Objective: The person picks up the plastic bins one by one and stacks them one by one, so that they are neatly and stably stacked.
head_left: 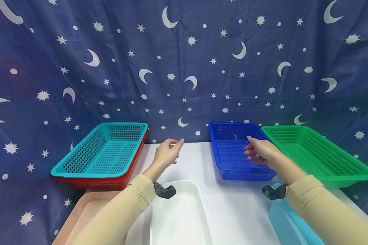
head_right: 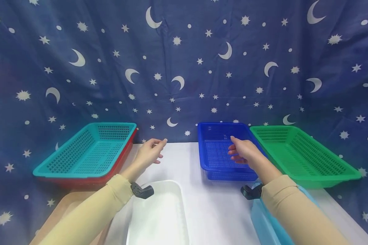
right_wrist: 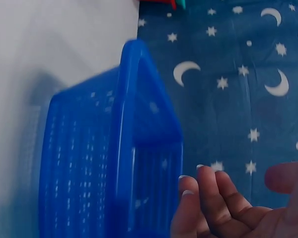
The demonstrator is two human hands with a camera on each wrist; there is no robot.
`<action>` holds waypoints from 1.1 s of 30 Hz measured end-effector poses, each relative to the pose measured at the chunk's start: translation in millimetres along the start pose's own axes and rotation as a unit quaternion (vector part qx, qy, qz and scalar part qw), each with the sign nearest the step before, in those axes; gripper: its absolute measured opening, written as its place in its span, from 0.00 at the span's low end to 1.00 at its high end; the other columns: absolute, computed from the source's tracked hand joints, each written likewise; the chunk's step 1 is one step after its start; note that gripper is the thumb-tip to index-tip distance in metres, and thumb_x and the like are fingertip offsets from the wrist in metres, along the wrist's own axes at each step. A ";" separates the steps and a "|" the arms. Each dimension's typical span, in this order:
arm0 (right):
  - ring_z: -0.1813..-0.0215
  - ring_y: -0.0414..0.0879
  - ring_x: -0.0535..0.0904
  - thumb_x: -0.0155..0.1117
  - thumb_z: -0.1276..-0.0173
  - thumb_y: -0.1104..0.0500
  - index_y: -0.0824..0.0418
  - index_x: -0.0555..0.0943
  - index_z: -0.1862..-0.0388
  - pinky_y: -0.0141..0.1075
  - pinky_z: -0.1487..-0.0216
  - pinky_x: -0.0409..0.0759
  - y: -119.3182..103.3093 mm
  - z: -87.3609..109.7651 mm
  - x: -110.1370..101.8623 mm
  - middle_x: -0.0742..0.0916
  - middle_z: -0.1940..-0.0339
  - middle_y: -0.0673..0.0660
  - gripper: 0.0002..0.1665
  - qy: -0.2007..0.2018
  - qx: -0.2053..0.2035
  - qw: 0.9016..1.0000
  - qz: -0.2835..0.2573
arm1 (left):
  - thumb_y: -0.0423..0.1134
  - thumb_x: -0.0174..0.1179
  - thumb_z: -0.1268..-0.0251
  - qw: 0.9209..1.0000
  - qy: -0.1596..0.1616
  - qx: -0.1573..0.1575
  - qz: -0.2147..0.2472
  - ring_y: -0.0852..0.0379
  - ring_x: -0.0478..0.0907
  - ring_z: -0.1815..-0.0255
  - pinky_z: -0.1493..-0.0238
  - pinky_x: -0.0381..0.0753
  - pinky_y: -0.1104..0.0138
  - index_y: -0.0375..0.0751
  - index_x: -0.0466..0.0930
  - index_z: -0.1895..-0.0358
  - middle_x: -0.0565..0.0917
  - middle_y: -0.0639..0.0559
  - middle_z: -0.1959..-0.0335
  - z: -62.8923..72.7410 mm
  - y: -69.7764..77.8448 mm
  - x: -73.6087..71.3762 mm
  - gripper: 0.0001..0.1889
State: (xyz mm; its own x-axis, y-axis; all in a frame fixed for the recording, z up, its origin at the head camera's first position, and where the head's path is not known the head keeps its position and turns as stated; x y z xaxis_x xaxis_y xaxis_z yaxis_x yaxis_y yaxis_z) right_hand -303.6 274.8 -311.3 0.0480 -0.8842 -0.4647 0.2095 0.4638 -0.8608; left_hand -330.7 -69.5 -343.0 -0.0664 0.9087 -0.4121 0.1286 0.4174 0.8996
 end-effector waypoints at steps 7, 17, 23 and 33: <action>0.58 0.47 0.85 0.35 0.17 0.36 0.80 0.69 0.32 0.40 0.57 0.85 23.6 6.2 -33.2 0.84 0.46 0.69 0.47 0.027 -0.009 0.997 0.070 | 0.51 0.61 0.26 0.991 -0.069 -0.061 0.093 0.47 0.86 0.58 0.62 0.88 0.60 0.33 0.78 0.40 0.82 0.40 0.50 -7.9 -2.2 29.3 0.25; 0.63 0.47 0.86 0.40 0.17 0.42 0.86 0.61 0.31 0.41 0.60 0.88 44.3 5.9 -55.0 0.81 0.42 0.78 0.45 0.070 -0.009 0.992 0.103 | 0.45 0.61 0.27 0.987 -0.097 -0.067 0.107 0.46 0.86 0.61 0.66 0.88 0.61 0.32 0.78 0.45 0.83 0.38 0.52 -12.0 -2.7 69.0 0.19; 0.66 0.49 0.86 0.41 0.17 0.42 0.88 0.61 0.33 0.41 0.63 0.87 51.4 15.2 -72.4 0.85 0.51 0.75 0.45 0.106 0.000 0.978 0.181 | 0.46 0.62 0.27 0.982 -0.125 -0.071 0.124 0.44 0.87 0.60 0.66 0.88 0.61 0.30 0.76 0.43 0.82 0.37 0.51 -11.6 2.0 93.6 0.22; 0.73 0.50 0.77 0.41 0.19 0.36 0.61 0.77 0.79 0.44 0.69 0.74 61.5 23.9 -90.6 0.82 0.79 0.58 0.38 0.105 0.021 0.937 0.332 | 0.48 0.64 0.28 0.980 -0.131 -0.093 0.116 0.40 0.86 0.54 0.65 0.88 0.60 0.28 0.73 0.43 0.81 0.38 0.46 -15.4 6.0 113.0 0.25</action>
State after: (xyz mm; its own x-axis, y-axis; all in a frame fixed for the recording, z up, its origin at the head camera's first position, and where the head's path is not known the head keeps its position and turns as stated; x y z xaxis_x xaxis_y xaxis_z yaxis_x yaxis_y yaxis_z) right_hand -271.7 382.1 -317.2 -0.0112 -0.3698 -0.9290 0.2400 0.9010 -0.3615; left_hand -352.7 35.6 -382.0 0.2037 0.9597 -0.1938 -0.0745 0.2126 0.9743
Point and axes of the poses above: each hand's wrist, its own z-axis away from the middle knuckle, its own x-axis out of the palm, y = z × x, the point moved 1 cm from there along -z, towards the middle knuckle
